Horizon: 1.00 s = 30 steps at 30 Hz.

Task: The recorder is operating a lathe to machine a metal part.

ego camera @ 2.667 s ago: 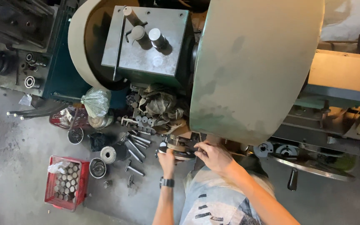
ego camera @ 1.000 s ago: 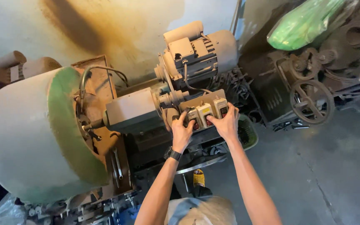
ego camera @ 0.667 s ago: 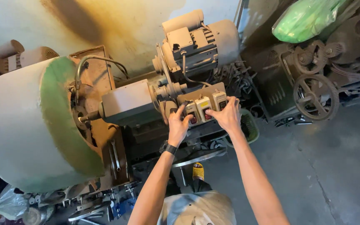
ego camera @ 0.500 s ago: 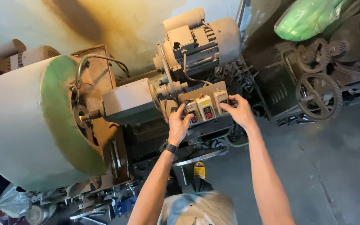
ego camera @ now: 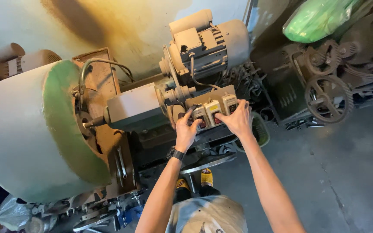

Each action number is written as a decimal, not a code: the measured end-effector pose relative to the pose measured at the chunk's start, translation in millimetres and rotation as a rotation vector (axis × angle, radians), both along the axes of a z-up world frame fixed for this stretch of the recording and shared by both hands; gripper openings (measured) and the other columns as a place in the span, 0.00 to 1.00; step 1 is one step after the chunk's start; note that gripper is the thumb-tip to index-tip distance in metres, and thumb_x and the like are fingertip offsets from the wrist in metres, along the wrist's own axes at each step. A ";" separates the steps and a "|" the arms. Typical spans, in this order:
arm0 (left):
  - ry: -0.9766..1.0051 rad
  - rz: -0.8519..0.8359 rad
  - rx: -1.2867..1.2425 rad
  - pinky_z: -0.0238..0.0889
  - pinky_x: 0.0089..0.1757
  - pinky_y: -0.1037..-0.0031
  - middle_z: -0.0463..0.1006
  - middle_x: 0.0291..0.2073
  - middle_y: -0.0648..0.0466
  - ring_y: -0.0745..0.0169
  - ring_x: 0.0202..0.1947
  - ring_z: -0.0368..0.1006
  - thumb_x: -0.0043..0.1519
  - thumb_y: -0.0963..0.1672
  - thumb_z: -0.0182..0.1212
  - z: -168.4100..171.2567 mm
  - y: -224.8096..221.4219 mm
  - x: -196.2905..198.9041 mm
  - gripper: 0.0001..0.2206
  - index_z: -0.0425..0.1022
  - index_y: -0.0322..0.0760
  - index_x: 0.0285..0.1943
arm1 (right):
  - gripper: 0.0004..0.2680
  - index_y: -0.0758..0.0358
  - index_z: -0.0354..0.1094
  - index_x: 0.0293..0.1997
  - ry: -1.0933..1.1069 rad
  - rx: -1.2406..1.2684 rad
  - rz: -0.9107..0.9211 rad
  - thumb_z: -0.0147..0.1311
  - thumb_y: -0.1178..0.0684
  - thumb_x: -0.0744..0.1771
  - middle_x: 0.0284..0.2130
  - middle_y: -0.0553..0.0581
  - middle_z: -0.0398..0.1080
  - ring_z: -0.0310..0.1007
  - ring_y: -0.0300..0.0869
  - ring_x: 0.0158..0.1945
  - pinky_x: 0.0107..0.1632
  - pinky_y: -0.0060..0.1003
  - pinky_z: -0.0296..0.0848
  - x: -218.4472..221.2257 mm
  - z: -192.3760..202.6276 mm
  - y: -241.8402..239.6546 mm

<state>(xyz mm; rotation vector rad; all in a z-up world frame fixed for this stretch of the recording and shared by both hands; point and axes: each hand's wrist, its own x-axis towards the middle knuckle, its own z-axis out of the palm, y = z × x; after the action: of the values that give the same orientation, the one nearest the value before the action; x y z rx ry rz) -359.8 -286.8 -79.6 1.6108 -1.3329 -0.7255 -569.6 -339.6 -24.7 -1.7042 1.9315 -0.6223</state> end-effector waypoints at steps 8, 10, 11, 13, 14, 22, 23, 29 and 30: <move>0.039 -0.056 0.001 0.70 0.37 0.71 0.83 0.32 0.45 0.61 0.30 0.77 0.56 0.44 0.72 9.5 0.1 4.5 0.25 0.75 0.32 0.63 | 0.20 0.70 0.71 0.50 -0.370 0.031 0.124 0.69 0.48 0.60 0.43 0.65 0.77 0.77 0.47 0.46 0.50 0.40 0.74 -56.7 -42.0 -25.3; 0.073 -0.050 0.028 0.71 0.37 0.71 0.84 0.31 0.46 0.62 0.29 0.77 0.55 0.43 0.71 16.0 1.8 2.2 0.25 0.75 0.32 0.64 | 0.15 0.69 0.74 0.48 -0.459 0.036 0.141 0.67 0.51 0.62 0.40 0.63 0.79 0.79 0.43 0.43 0.47 0.37 0.75 -63.3 -50.6 -29.5; 0.094 -0.057 0.023 0.70 0.36 0.71 0.83 0.31 0.46 0.63 0.29 0.76 0.55 0.43 0.71 19.4 2.5 0.8 0.25 0.75 0.32 0.64 | 0.14 0.69 0.75 0.47 -0.444 -0.012 0.134 0.67 0.52 0.62 0.37 0.62 0.79 0.79 0.42 0.40 0.45 0.36 0.75 -63.6 -49.9 -29.8; 0.111 -0.046 0.021 0.70 0.36 0.71 0.83 0.31 0.46 0.63 0.29 0.75 0.56 0.42 0.70 17.8 1.9 -0.6 0.25 0.75 0.32 0.64 | 0.12 0.69 0.76 0.46 -0.434 -0.054 0.141 0.67 0.53 0.62 0.35 0.61 0.79 0.79 0.40 0.38 0.42 0.36 0.75 -63.8 -46.6 -29.9; 0.093 -0.066 -0.019 0.71 0.37 0.71 0.83 0.33 0.47 0.64 0.31 0.76 0.56 0.42 0.70 12.7 1.4 1.3 0.24 0.75 0.31 0.63 | 0.12 0.69 0.77 0.45 -0.389 -0.086 0.148 0.67 0.53 0.62 0.34 0.61 0.79 0.79 0.40 0.37 0.42 0.36 0.75 -62.0 -44.8 -28.7; -0.288 0.015 0.112 0.68 0.42 0.53 0.76 0.39 0.37 0.35 0.42 0.74 0.61 0.46 0.67 48.6 30.4 -6.5 0.21 0.74 0.33 0.61 | 0.15 0.66 0.73 0.56 -0.624 -0.074 0.136 0.67 0.55 0.64 0.41 0.54 0.77 0.75 0.36 0.42 0.46 0.33 0.74 -47.9 -41.2 2.6; -0.261 0.002 -0.022 0.67 0.46 0.55 0.73 0.46 0.35 0.34 0.46 0.71 0.61 0.44 0.65 59.4 43.6 -7.1 0.23 0.70 0.32 0.65 | 0.14 0.68 0.72 0.58 -0.520 -0.284 0.094 0.65 0.56 0.68 0.45 0.55 0.76 0.74 0.36 0.47 0.52 0.33 0.73 -34.3 -23.6 20.9; 0.002 -0.081 -0.089 0.69 0.50 0.64 0.76 0.49 0.40 0.42 0.49 0.75 0.65 0.40 0.61 69.6 183.9 22.0 0.15 0.72 0.30 0.60 | 0.05 0.65 0.73 0.50 -0.690 -0.280 0.044 0.57 0.58 0.70 0.42 0.52 0.75 0.73 0.34 0.45 0.51 0.31 0.72 46.7 1.7 144.1; 0.048 -0.038 0.034 0.71 0.46 0.66 0.80 0.44 0.42 0.46 0.45 0.79 0.65 0.40 0.62 68.0 211.2 32.7 0.11 0.77 0.29 0.55 | 0.04 0.64 0.73 0.46 -0.721 -0.224 0.123 0.57 0.58 0.69 0.42 0.51 0.75 0.73 0.34 0.45 0.51 0.31 0.72 60.2 -1.6 163.4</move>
<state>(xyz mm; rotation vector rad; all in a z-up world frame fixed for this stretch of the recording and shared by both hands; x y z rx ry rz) -327.1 -75.6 -11.6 1.5884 -1.3263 -0.8089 -509.4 -176.1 -26.4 -1.4230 1.2732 -1.2371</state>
